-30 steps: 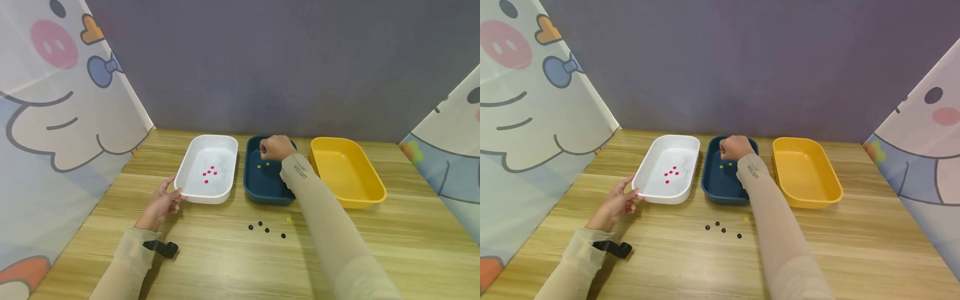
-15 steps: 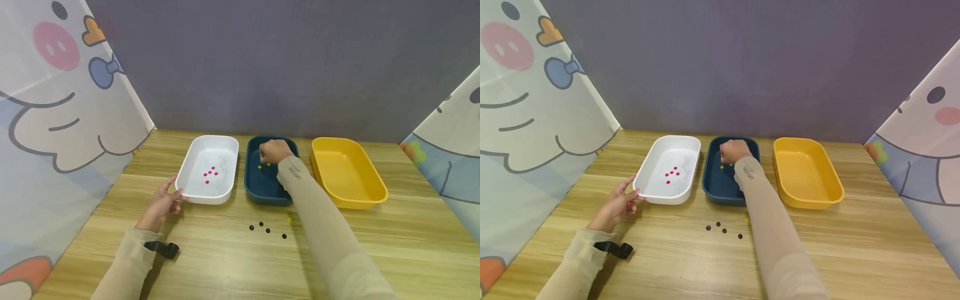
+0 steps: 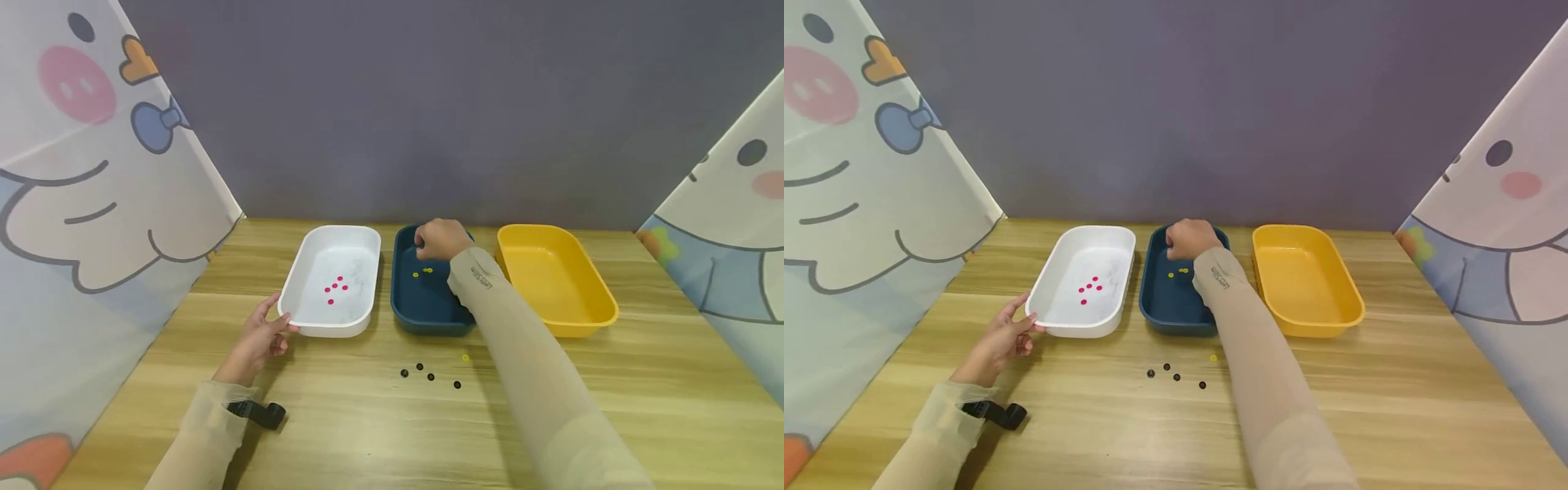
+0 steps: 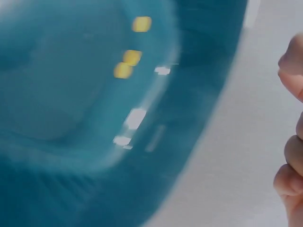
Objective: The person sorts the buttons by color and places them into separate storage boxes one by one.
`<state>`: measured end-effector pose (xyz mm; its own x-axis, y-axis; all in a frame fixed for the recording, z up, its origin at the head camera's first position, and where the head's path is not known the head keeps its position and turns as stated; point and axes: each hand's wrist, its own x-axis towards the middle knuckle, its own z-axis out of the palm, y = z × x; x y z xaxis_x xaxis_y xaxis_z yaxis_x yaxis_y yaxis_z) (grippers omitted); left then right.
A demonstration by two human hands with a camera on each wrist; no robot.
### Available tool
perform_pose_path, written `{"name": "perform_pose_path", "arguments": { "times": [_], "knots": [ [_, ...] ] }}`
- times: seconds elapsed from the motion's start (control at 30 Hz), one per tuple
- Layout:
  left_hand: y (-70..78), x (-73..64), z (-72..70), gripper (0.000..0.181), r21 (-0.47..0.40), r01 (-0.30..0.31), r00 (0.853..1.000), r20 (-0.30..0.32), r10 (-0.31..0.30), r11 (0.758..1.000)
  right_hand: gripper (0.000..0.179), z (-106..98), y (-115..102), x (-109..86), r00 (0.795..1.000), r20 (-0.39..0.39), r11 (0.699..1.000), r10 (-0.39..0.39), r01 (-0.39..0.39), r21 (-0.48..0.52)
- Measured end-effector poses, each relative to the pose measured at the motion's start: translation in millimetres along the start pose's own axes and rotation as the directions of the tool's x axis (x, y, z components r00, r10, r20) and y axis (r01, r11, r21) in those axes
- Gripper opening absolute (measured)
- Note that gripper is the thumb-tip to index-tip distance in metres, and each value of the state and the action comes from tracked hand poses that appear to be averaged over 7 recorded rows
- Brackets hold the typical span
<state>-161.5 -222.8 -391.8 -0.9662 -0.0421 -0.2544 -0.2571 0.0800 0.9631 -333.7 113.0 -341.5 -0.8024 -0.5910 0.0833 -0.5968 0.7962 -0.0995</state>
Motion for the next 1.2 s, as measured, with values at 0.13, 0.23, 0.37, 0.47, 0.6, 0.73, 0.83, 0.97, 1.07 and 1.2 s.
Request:
{"name": "perform_pose_path", "arguments": {
  "times": [0.13, 0.23, 0.37, 0.47, 0.6, 0.73, 0.83, 0.97, 1.07, 1.2],
  "knots": [
    [-3.2, -4.4, -6.2, 0.065, -0.004, 0.013, 1.0, -0.018, -0.013, 1.0, 0.026, -16.5, -7.9, -1.5, 1.0, -0.012, 0.996, 0.006, -0.005, 0.091],
    [-4.8, -5.7, -9.5, 0.066, -0.013, 0.008, 1.0, -0.019, -0.009, 1.0, 0.025, -24.3, -8.0, -6.3, 1.0, 0.003, 0.978, 0.029, -0.029, 0.208],
    [-6.0, -6.1, -11.7, 0.065, 0.003, 0.003, 1.0, -0.01, -0.003, 1.0, 0.021, -29.0, -3.9, -16.2, 0.999, 0.005, 0.939, 0.039, -0.038, 0.341],
    [-6.9, -7.0, -11.0, 0.065, 0.014, 0.003, 1.0, -0.008, -0.003, 1.0, 0.019, -25.7, 0.7, -24.4, 1.0, -0.021, 0.908, 0.016, -0.006, 0.419],
    [-8.7, -7.9, -6.6, 0.065, 0.002, 0.009, 1.0, -0.01, -0.009, 1.0, 0.02, -14.9, 5.7, -38.4, 1.0, -0.017, 0.832, -0.01, 0.018, 0.555],
    [-10.2, -6.7, -1.8, 0.065, -0.012, 0.023, 1.0, -0.013, -0.023, 1.0, 0.023, -5.9, 5.8, -56.2, 0.998, 0.032, 0.755, -0.054, 0.02, 0.655],
    [-9.8, -5.2, 0.1, 0.064, -0.009, 0.023, 1.0, -0.014, -0.023, 1.0, 0.022, -3.0, 2.5, -69.4, 0.992, 0.042, 0.734, -0.116, 0.057, 0.677],
    [-7.4, -4.9, 1.1, 0.064, -0.003, 0.016, 1.0, -0.016, -0.017, 1.0, 0.021, -1.9, -1.8, -87.3, 0.986, 0.04, 0.741, -0.165, 0.097, 0.664],
    [-4.8, -5.9, 1.6, 0.065, -0.004, 0.014, 1.0, -0.012, -0.014, 1.0, 0.021, -0.5, -2.0, -100.7, 0.987, 0.028, 0.749, -0.158, 0.101, 0.655],
    [-1.1, -6.6, 1.6, 0.065, 0.003, 0.007, 1.0, 0.001, -0.007, 1.0, 0.017, 1.7, -2.2, -117.2, 0.984, -0.027, 0.744, -0.179, 0.153, 0.65]
  ]
}}
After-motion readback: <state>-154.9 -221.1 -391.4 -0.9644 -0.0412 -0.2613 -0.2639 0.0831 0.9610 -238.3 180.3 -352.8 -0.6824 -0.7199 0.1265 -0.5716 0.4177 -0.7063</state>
